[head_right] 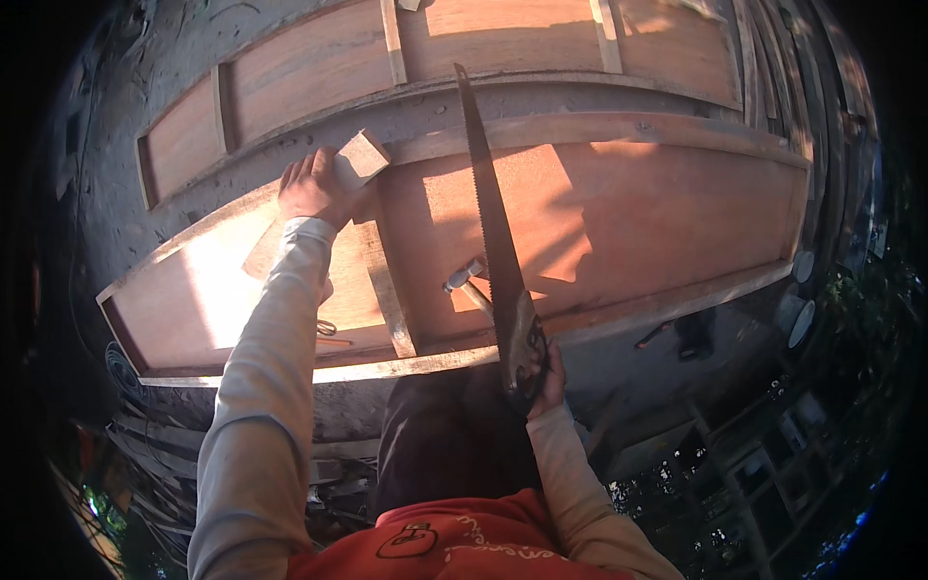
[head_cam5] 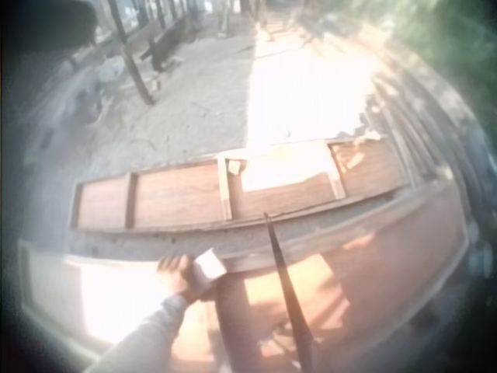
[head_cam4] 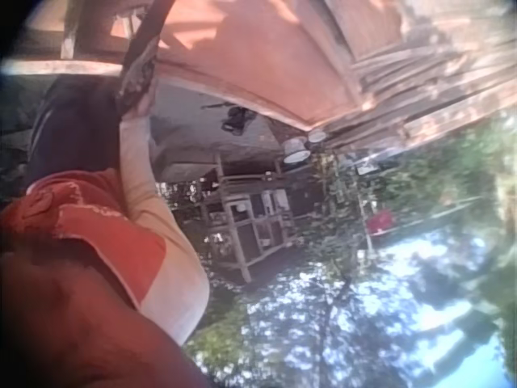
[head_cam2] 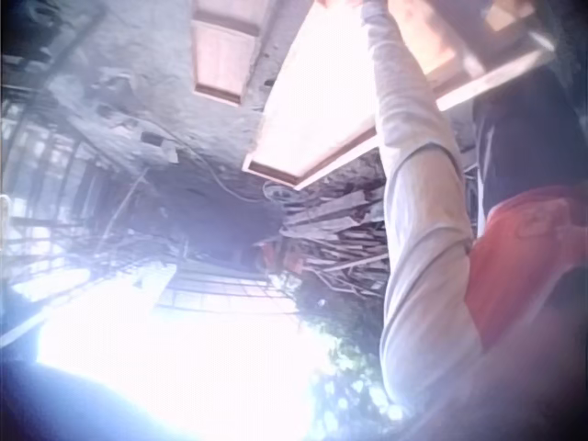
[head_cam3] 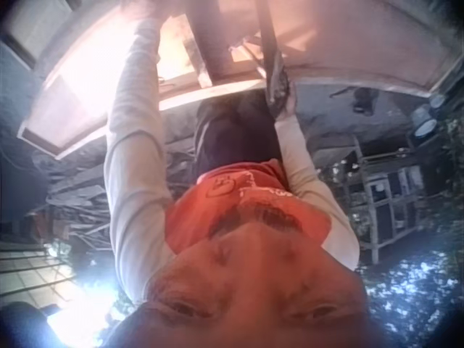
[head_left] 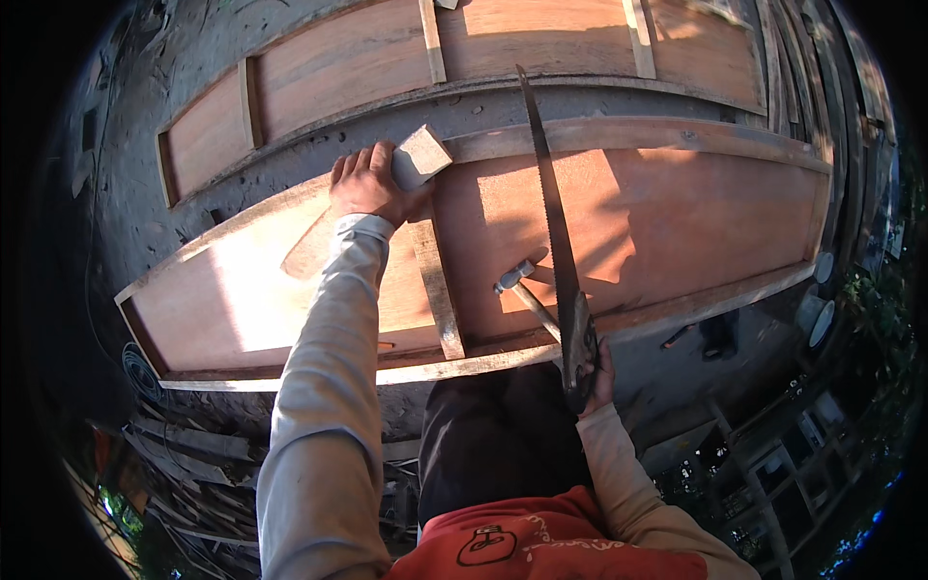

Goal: The person saws through a piece of wood using a handsaw, then uses a hammer to drive a nail into a wooden frame, and finally marks a piece of wood with a pencil.

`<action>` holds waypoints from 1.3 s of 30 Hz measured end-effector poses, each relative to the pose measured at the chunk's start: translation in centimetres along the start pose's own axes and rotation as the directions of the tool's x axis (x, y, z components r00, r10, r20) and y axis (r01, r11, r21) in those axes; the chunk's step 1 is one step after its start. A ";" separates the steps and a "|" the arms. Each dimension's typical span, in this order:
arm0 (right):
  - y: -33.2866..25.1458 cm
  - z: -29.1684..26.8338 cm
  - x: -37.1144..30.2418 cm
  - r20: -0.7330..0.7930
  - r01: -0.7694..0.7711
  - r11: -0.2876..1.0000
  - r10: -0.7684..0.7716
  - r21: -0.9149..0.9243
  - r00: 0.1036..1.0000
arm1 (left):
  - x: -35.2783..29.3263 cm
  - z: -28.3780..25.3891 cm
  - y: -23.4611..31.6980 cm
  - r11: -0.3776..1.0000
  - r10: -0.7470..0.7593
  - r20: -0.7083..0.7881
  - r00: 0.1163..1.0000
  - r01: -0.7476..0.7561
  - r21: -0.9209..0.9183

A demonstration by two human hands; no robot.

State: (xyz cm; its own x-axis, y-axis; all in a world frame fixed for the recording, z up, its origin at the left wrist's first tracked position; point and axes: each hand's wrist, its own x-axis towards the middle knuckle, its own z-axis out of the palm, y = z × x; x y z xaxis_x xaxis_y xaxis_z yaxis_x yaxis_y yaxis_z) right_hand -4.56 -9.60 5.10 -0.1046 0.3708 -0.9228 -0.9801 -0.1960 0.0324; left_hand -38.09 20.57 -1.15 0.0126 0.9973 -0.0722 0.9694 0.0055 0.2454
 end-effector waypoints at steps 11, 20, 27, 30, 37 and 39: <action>-6.7 -0.4 3.0 0.189 -0.300 0.952 0.286 0.053 0.940 | 1.7 2.1 2.2 1.000 0.002 0.005 1.000 -0.002 0.016; -9.2 0.3 4.5 0.049 -0.308 0.951 0.307 0.006 0.950 | 2.7 3.5 3.5 1.000 0.028 -0.045 0.999 -0.027 0.015; -11.1 -1.5 5.4 0.077 -0.312 0.948 0.316 -0.060 0.946 | 3.5 3.3 4.7 0.999 0.030 -0.033 0.999 -0.029 0.036; -11.5 -1.3 5.5 -0.040 -0.248 0.968 0.247 -0.030 0.968 | 3.8 3.2 5.1 0.999 0.036 -0.033 0.999 -0.034 0.042; -11.8 0.9 5.2 -0.051 -0.233 0.972 0.233 0.022 0.971 | 4.9 3.0 5.8 0.997 0.042 -0.058 0.997 -0.039 0.061; -11.9 1.1 5.4 -0.038 -0.235 0.971 0.236 0.034 0.971 | 5.2 3.0 5.9 0.998 0.037 -0.059 0.998 -0.033 0.061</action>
State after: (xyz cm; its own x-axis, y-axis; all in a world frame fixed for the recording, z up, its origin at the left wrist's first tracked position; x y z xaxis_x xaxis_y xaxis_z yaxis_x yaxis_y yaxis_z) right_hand 6.37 -4.27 0.10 -0.3267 0.2793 -0.9029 -0.9333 -0.2462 0.2615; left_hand -31.54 25.52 -2.95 0.0340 0.9994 -0.0064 0.9815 -0.0322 0.1887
